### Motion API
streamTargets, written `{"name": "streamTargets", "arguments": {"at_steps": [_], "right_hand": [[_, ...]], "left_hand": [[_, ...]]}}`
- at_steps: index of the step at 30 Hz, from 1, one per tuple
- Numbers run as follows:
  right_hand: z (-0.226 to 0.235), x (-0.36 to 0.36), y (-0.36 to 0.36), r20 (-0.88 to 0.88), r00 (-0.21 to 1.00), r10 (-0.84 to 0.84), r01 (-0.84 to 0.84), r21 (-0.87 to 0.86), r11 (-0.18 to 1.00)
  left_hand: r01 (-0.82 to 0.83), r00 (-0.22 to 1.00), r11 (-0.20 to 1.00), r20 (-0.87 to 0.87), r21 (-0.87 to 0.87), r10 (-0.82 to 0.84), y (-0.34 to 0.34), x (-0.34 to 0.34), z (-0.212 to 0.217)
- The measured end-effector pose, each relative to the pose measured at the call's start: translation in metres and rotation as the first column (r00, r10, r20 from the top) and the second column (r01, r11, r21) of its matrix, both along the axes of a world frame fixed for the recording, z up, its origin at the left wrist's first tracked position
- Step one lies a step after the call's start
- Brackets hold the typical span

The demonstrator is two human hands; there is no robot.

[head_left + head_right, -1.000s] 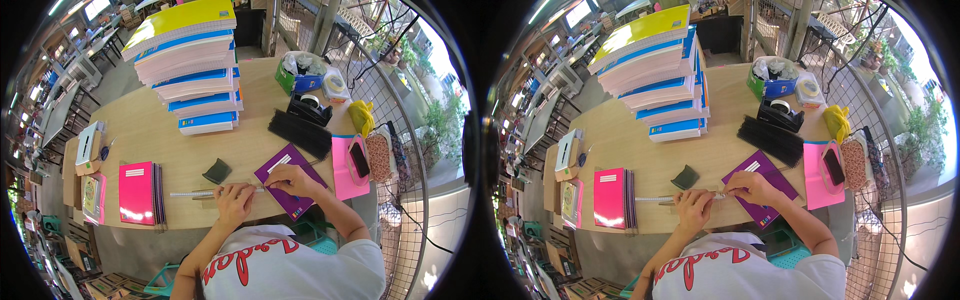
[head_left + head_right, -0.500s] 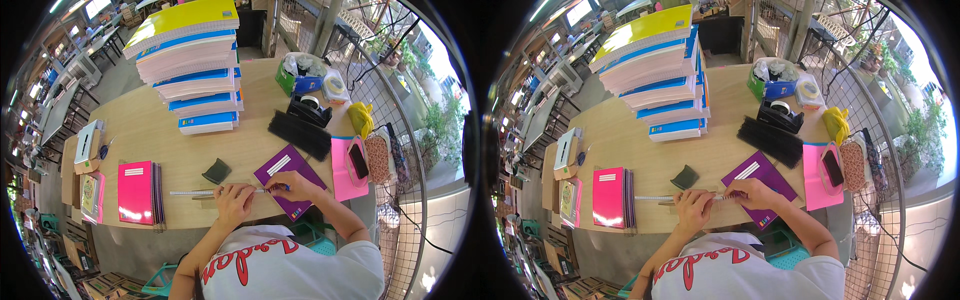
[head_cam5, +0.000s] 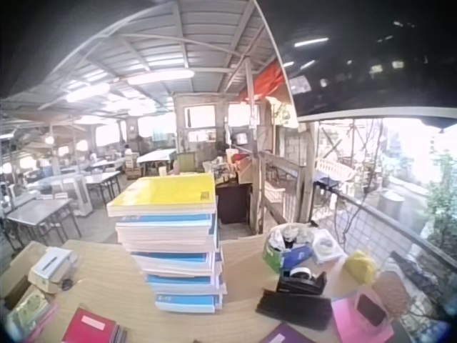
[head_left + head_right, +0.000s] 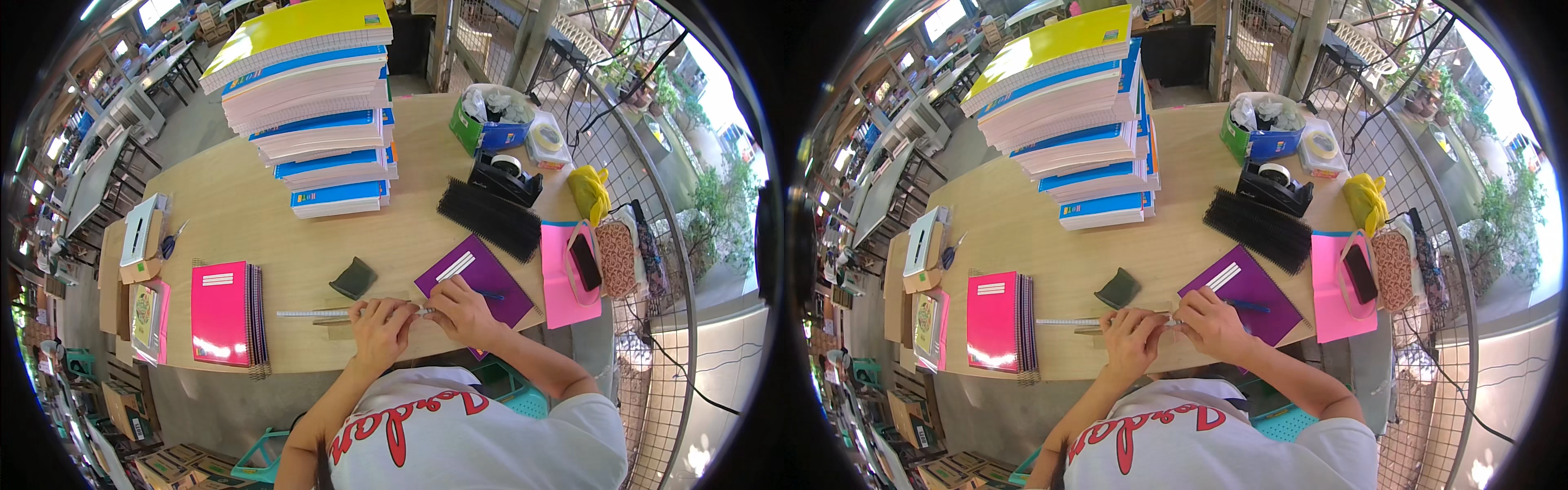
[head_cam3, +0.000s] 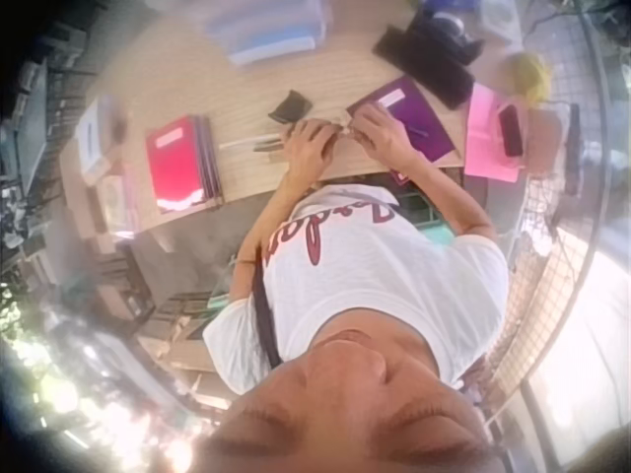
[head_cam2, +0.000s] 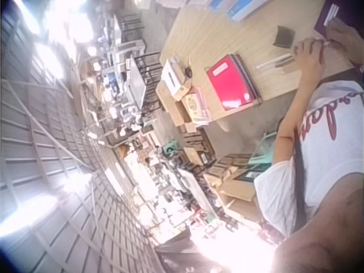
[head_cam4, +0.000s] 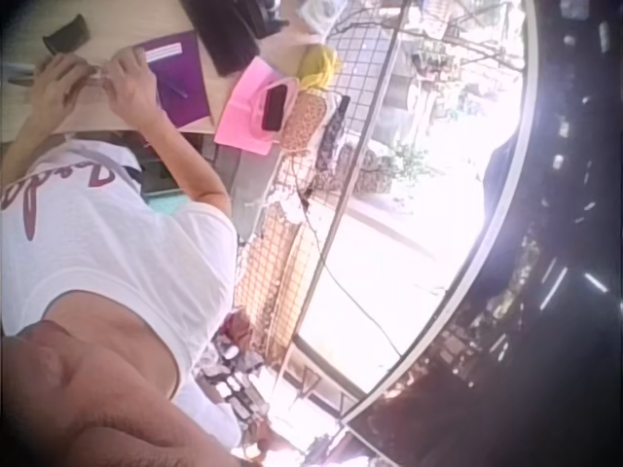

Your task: The person takes spiral notebooks from a stack, uses a tool to cut or trim the ends of the spiral binding, and smooths the binding by hand.

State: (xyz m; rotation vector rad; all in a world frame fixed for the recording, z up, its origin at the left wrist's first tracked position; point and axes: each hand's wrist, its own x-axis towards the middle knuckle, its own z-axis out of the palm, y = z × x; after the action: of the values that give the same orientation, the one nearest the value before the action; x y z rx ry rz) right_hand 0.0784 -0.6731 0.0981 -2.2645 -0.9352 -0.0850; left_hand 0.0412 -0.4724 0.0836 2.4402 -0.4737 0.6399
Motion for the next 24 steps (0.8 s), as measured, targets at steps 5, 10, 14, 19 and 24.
{"name": "streamTargets", "arguments": {"at_steps": [5, 10, 14, 19, 24], "right_hand": [[0.011, 0.025, 0.009, -0.036, 0.998, -0.050, 0.052, 0.076, 0.996], [-0.048, 0.089, 0.072, -0.437, 0.896, -0.080, -0.028, -0.235, 0.972], [-0.084, 0.098, 0.155, -0.394, 0.916, -0.075, -0.130, -0.469, 0.874], [-0.105, 0.107, 0.146, -0.310, 0.947, 0.088, -0.228, -0.449, 0.864], [-0.005, 0.101, 0.026, -0.590, 0.750, 0.299, -0.367, 0.004, 0.930]], "left_hand": [[0.074, 0.996, 0.997, -0.053, -0.026, -0.075, 0.008, -0.005, -0.007], [0.136, 0.989, 0.984, -0.066, 0.111, -0.129, 0.003, -0.017, 0.001], [0.106, 0.992, 0.993, -0.077, 0.049, -0.102, 0.004, -0.028, -0.003], [0.123, 0.990, 0.990, -0.078, 0.063, -0.118, 0.007, -0.030, -0.002], [-0.005, 1.000, 0.999, -0.015, 0.032, 0.005, 0.016, -0.037, -0.005]]}}
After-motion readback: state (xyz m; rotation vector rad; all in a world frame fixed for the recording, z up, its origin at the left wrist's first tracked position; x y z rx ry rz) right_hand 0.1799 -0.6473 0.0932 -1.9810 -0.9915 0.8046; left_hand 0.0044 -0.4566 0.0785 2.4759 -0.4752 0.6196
